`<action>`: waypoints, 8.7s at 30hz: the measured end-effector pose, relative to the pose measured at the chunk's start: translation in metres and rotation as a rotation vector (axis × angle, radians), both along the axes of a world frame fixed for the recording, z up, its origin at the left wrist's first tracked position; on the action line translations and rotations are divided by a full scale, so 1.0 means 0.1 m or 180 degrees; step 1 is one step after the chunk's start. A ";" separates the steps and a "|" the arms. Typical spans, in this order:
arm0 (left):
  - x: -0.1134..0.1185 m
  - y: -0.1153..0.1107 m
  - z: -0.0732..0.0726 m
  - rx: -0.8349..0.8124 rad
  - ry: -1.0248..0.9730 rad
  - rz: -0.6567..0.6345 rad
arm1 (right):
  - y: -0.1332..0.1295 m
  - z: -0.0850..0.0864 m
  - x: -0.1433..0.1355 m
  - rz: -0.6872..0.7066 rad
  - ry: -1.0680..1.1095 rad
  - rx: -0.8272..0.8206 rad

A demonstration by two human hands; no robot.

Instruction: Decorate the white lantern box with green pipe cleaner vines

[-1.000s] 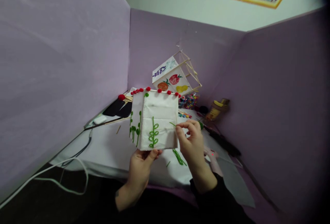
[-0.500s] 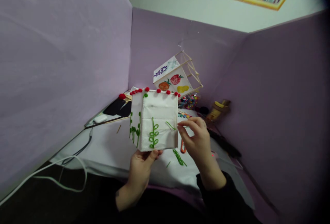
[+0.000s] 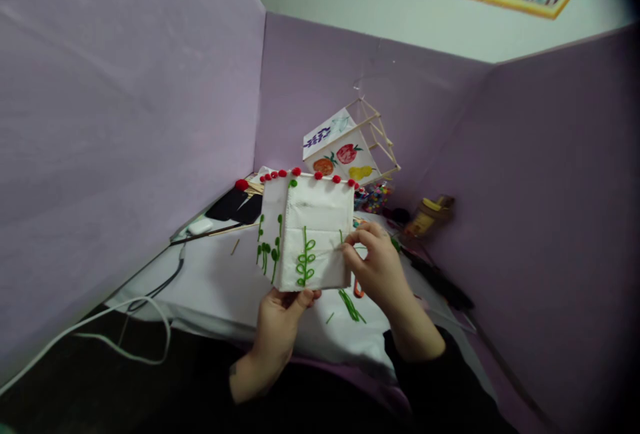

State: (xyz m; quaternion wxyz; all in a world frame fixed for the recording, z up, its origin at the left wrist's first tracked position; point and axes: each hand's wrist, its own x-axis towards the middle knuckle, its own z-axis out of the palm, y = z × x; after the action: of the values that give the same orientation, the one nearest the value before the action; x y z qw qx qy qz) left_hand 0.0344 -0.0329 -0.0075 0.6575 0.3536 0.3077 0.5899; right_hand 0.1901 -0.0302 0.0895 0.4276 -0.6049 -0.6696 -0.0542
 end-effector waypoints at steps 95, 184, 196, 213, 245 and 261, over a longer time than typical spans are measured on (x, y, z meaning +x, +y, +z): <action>0.05 -0.06 -0.06 0.0046 0.0372 -0.0108 | 0.40 0.52 -0.20 0.1342 -0.2571 0.1065; 0.07 -0.07 -0.07 0.0057 0.0433 -0.0059 | 0.42 0.52 -0.16 0.1530 -0.2720 0.0889; 0.05 -0.07 -0.06 0.0036 0.0394 -0.0133 | 0.29 0.50 -0.22 0.1243 -0.2819 0.0736; 0.03 -0.07 0.07 0.0086 0.0479 -0.0220 | -0.02 -0.22 -0.39 0.0450 -0.0407 0.0839; 0.04 -0.09 0.05 0.0106 0.0228 -0.0256 | -0.11 -0.20 -0.35 0.0685 -0.0471 0.0922; 0.06 -0.06 -0.10 0.0129 0.0175 -0.0084 | 0.00 -0.09 0.13 0.0442 0.3690 0.1513</action>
State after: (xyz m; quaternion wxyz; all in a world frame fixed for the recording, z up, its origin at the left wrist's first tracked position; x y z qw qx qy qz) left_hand 0.0403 -0.0391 -0.0170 0.6492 0.3870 0.3089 0.5773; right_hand 0.2033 -0.0298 0.0807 0.8463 -0.3795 -0.3365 0.1630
